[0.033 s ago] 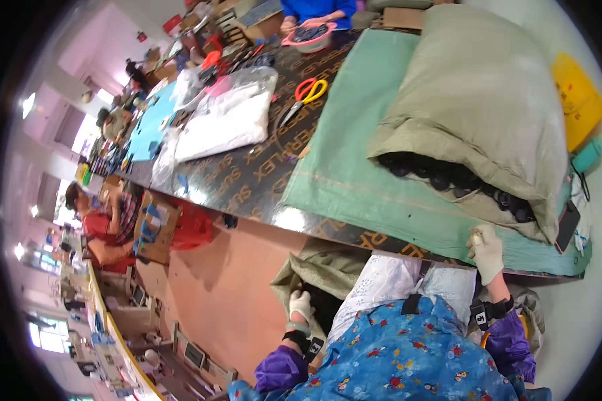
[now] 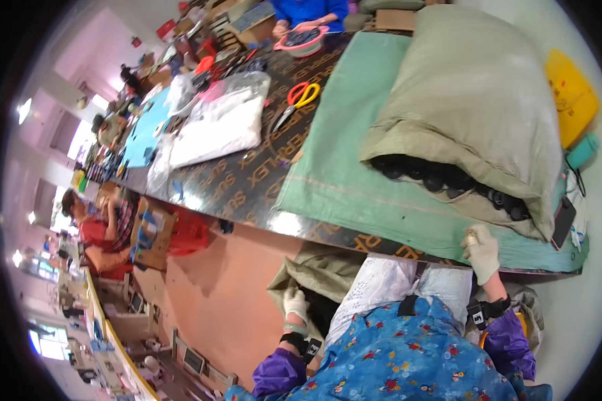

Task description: The recorder is assembling small black circular components, likely for fans or similar hardware, by inserting smaller pieces into them.

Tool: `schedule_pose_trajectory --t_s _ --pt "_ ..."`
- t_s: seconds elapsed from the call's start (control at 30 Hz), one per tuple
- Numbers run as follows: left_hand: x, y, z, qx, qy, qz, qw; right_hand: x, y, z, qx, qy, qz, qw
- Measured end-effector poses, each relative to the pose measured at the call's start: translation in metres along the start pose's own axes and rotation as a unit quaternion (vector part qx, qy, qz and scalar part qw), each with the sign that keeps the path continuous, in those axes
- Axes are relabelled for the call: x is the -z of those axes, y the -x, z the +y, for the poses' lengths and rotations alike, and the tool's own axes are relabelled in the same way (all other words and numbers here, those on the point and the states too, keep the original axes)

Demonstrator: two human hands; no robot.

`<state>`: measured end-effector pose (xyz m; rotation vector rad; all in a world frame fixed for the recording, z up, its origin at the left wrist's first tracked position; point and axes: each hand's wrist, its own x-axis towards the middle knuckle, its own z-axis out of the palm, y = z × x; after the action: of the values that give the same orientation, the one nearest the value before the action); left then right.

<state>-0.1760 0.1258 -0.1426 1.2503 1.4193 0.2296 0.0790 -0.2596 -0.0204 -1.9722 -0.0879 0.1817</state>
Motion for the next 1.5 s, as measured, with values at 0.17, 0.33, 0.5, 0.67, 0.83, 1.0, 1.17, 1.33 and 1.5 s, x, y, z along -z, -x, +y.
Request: schedule_pose_trajectory --t_s 0.17,0.33,0.5,0.67,0.83,1.0,1.17,1.33,1.5 --pt "-0.055 0.049 0.12 -0.394 -0.034 -0.07 0.916 0.001 -0.006 -0.01 -0.002 0.024 0.026 0.999" --pt "-0.151 0.125 0.199 -0.6 -0.212 -0.292 0.714 0.006 -0.03 -0.015 0.21 0.248 0.131 0.937" --pt "-0.242 0.141 0.213 -0.665 -0.291 -0.321 0.608 -0.01 -0.056 -0.041 0.205 0.292 0.044 0.933" --pt "-0.283 0.146 0.219 -0.625 -0.459 -0.264 0.574 -0.027 -0.068 -0.06 0.194 0.385 0.009 0.902" --pt "-0.276 0.151 0.22 -0.608 -0.524 -0.267 0.533 -0.027 -0.069 -0.055 0.221 0.414 -0.021 0.883" --pt "-0.249 0.154 0.209 -0.613 -0.455 -0.295 0.575 -0.03 -0.066 -0.053 0.183 0.34 0.021 0.922" --pt "-0.234 0.15 0.195 -0.583 -0.381 -0.29 0.656 -0.023 -0.063 -0.03 0.148 0.278 0.017 0.949" --pt "-0.21 0.132 0.184 -0.621 -0.258 -0.314 0.67 -0.014 -0.032 -0.033 0.144 0.345 -0.028 0.927" --pt "-0.195 0.145 0.179 -0.559 -0.162 -0.32 0.748 -0.014 -0.011 -0.052 0.245 0.41 -0.017 0.879"
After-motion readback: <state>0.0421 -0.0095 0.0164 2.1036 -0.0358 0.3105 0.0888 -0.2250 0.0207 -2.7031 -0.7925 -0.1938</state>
